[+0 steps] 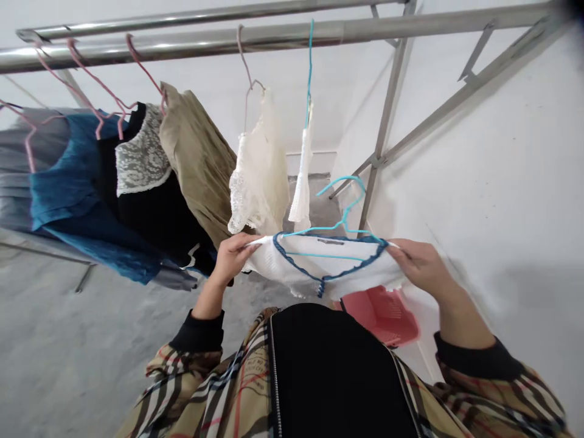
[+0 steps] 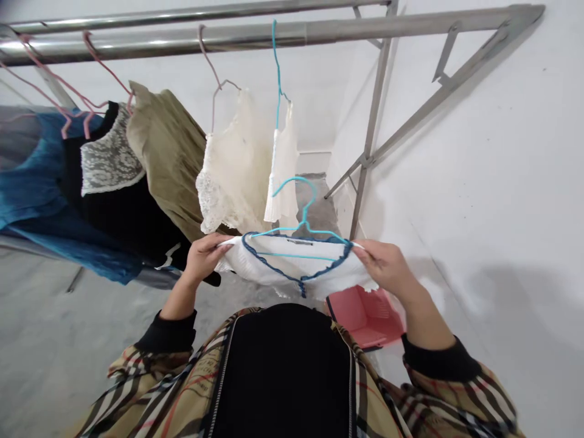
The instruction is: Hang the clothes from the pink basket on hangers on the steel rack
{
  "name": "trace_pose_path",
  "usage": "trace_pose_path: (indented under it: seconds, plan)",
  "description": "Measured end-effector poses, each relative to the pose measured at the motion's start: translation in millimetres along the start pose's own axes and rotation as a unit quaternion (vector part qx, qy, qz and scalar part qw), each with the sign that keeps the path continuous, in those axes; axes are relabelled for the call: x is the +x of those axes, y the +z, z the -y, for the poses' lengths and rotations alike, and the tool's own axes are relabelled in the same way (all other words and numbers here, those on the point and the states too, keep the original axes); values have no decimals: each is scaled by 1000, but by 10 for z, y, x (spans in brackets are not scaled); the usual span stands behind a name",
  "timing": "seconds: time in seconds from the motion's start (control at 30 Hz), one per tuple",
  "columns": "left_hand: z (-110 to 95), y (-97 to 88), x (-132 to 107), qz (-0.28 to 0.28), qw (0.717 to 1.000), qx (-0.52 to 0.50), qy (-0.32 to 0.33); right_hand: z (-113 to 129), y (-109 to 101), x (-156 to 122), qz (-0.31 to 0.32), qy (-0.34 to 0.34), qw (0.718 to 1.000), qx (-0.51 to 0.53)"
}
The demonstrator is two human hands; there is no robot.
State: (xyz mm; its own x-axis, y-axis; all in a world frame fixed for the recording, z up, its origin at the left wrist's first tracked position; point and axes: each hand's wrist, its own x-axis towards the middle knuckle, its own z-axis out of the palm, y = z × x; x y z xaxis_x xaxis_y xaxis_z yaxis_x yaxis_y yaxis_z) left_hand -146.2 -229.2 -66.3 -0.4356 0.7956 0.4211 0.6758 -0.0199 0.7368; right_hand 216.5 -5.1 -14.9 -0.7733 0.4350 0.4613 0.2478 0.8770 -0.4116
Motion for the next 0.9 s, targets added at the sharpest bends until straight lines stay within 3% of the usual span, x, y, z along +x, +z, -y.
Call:
trace_pose_path:
  seconds: [0.1,0.17,0.27,0.33,0.5,0.7,0.83,0.9]
  plan:
    - [-15,-40,22,-78,996,14,-33,-106,-202,-70,-2,18,1000,4]
    - [-114,35,31,-105,994,29,-6,-123,-249,-105,0,20,1000,5]
    - [-351,264,43,-70,996,22,46,-84,-213,-124,-4,0,1000,-3]
    - [-503,435,61,-53,997,29,41,-39,-161,-124,-17,-15,1000,-18]
    - [-661,706,132,-110,990,89,-16,55,-82,-160,-34,-35,998,-38]
    - [-611,735,183,-138,989,45,-14,103,-54,-258,-15,-18,999,-25]
    - [-616,726,167,-163,981,105,-17,116,-39,-296,6,13,999,-37]
    - [-638,724,125,-127,986,112,13,114,-35,-309,-6,30,999,-38]
